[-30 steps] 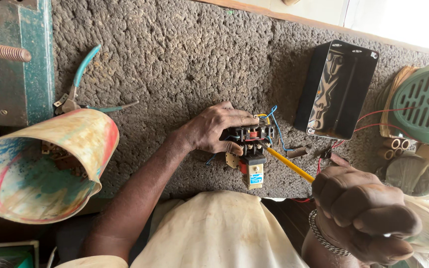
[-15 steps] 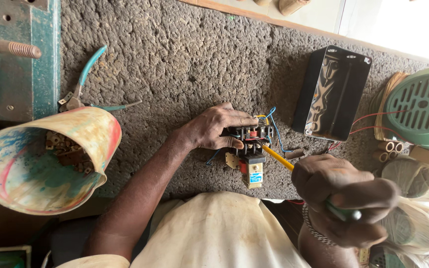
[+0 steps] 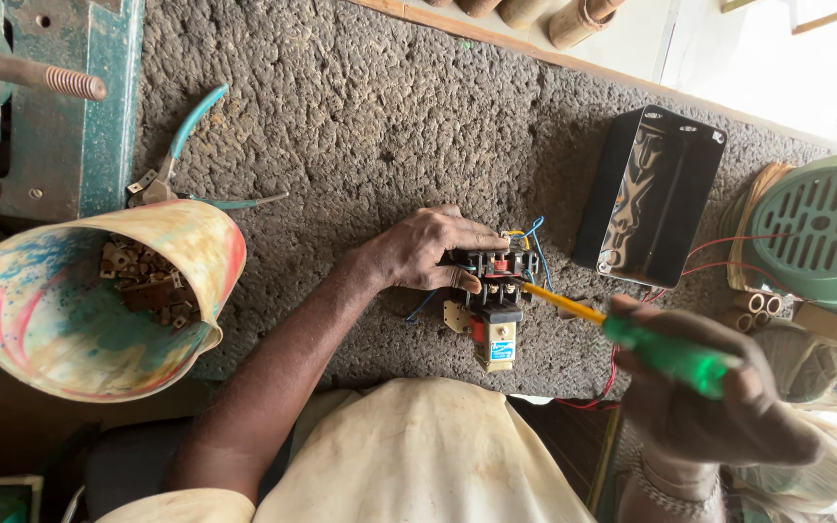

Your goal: The person uses a green-handled screwdriver to tighten screws on a small electrical component placed on a workbench. The person holds the component steady with one hand while turning the screwdriver with the other, working on multiple terminals.

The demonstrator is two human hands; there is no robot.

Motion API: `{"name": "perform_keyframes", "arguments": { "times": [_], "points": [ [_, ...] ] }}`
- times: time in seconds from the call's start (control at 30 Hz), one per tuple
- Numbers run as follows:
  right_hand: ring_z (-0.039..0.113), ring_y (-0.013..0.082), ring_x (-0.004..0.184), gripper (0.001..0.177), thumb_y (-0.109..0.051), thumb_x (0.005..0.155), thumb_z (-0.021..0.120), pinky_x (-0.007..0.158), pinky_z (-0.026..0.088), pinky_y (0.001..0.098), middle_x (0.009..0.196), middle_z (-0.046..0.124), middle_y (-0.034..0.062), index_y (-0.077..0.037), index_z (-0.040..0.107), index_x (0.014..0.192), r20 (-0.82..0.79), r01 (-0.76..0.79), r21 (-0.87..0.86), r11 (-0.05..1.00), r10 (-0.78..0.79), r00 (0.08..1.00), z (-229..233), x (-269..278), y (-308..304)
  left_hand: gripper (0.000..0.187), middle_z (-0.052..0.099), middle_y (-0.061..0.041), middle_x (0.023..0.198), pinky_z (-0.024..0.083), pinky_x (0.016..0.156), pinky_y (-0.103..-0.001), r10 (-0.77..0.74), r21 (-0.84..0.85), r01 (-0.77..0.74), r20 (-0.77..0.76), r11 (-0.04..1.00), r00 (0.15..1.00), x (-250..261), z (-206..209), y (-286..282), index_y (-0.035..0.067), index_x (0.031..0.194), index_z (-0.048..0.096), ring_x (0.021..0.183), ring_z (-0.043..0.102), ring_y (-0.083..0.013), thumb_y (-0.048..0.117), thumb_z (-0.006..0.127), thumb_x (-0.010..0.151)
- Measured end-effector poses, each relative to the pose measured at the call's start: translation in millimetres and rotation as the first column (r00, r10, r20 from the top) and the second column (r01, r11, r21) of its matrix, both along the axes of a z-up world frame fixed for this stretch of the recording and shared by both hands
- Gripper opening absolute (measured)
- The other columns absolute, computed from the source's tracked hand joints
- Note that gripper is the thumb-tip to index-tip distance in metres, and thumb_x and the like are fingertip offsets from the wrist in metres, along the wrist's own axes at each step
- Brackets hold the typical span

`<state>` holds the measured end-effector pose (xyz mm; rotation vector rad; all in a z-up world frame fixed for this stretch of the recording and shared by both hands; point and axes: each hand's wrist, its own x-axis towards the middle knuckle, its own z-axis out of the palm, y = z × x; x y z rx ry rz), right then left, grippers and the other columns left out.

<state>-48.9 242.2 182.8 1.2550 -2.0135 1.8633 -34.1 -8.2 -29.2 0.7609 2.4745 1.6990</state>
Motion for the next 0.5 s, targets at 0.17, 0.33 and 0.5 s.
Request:
{"name": "perform_keyframes", "arguments": {
  "times": [0.17,0.33,0.5],
  "points": [
    [0.065,0.0358,0.126,0.083,0.001,0.088,0.074,0.108,0.06,0.0459,0.141,0.055,0.0211,-0.031,0.033,0.154,-0.139,0.147,0.245,0.958,-0.115,0.984,-6.3,4.6,25.7,0.086,0.069,-0.007,0.139,0.05,0.11,-0.041,0.002,-0.03,-0.002,-0.003,1.0,1.0,-0.4,1.2,0.8,0.021,0.137,0.068,0.123,0.068,-0.0226,0.08,0.064,0.075],
    [0.067,0.034,0.129,0.069,0.0,0.09,0.073,0.115,0.055,0.0495,0.141,0.064,0.0189,-0.036,0.048,0.143,0.279,-0.217,0.078,0.973,0.188,0.942,-7.6,-0.3,41.6,0.084,0.069,-0.007,0.138,0.051,0.11,-0.043,0.001,-0.039,-0.001,0.007,0.999,1.0,-0.1,4.8,-1.3,0.021,0.136,0.068,0.122,0.068,-0.0231,0.077,0.066,0.074],
    [0.072,0.0283,0.119,0.069,0.002,0.097,0.069,0.103,0.063,0.0434,0.138,0.062,0.0127,-0.032,0.041,0.149,0.015,-0.109,0.183,0.977,0.109,0.994,1.5,-1.7,23.2,0.085,0.07,-0.006,0.137,0.049,0.113,-0.045,0.008,-0.044,-0.008,0.013,0.999,1.0,-1.0,11.0,-4.8,0.021,0.135,0.069,0.125,0.067,-0.0248,0.077,0.068,0.071]
  ]
}}
